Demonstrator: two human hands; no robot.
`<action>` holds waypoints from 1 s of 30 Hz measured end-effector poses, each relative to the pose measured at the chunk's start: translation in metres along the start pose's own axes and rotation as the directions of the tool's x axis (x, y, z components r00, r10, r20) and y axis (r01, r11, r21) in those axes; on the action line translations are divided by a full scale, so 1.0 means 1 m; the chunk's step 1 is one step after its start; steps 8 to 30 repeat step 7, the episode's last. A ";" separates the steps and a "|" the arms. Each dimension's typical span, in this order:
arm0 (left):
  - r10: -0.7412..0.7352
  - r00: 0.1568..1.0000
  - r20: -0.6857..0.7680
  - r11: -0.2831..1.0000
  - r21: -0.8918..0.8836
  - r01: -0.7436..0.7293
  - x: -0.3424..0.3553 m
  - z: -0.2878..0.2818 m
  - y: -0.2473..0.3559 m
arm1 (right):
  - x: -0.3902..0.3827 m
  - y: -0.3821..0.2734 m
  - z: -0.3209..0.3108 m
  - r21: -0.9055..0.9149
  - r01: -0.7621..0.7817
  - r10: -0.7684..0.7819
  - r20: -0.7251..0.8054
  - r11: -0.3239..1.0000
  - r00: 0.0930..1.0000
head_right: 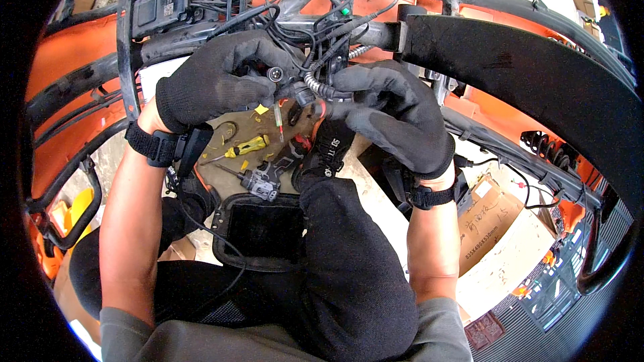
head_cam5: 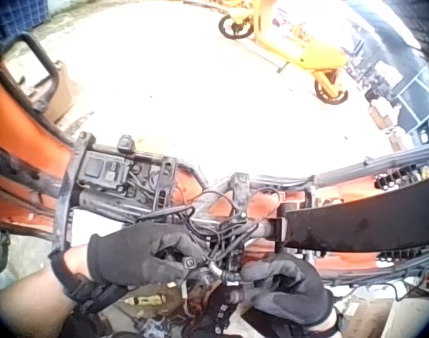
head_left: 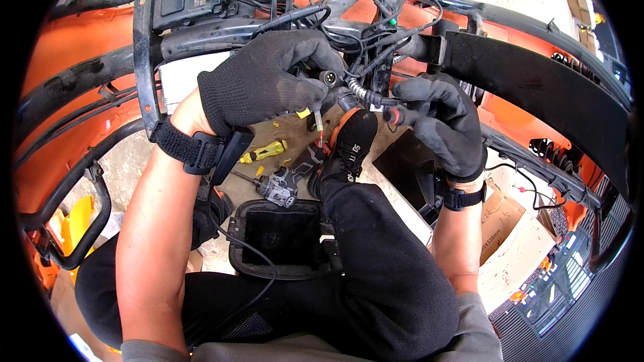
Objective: The person works on the wiring and electrical connectors of an orange motorcycle frame, handling black plastic connectors and various wires.
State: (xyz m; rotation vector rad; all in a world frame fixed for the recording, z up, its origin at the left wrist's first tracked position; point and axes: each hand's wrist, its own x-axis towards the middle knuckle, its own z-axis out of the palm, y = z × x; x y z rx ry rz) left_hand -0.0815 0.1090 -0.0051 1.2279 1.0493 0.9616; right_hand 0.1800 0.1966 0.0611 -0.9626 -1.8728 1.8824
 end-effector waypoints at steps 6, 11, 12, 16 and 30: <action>-0.077 0.997 0.021 0.997 -0.020 0.078 -0.001 0.000 0.005 | 0.013 -0.017 -0.001 -0.406 0.119 -0.042 0.193 0.906 0.980; -0.079 0.997 0.020 0.997 -0.020 0.079 -0.001 0.000 0.005 | 0.016 -0.020 0.001 -0.521 0.165 -0.057 0.217 0.838 0.974; -0.079 0.997 0.020 0.997 -0.020 0.079 -0.001 0.000 0.005 | 0.016 -0.020 0.001 -0.521 0.165 -0.057 0.217 0.838 0.974; -0.079 0.997 0.020 0.997 -0.020 0.079 -0.001 0.000 0.005 | 0.016 -0.020 0.001 -0.521 0.165 -0.057 0.217 0.838 0.974; -0.079 0.997 0.020 0.997 -0.020 0.079 -0.001 0.000 0.005 | 0.016 -0.020 0.001 -0.521 0.165 -0.057 0.217 0.838 0.974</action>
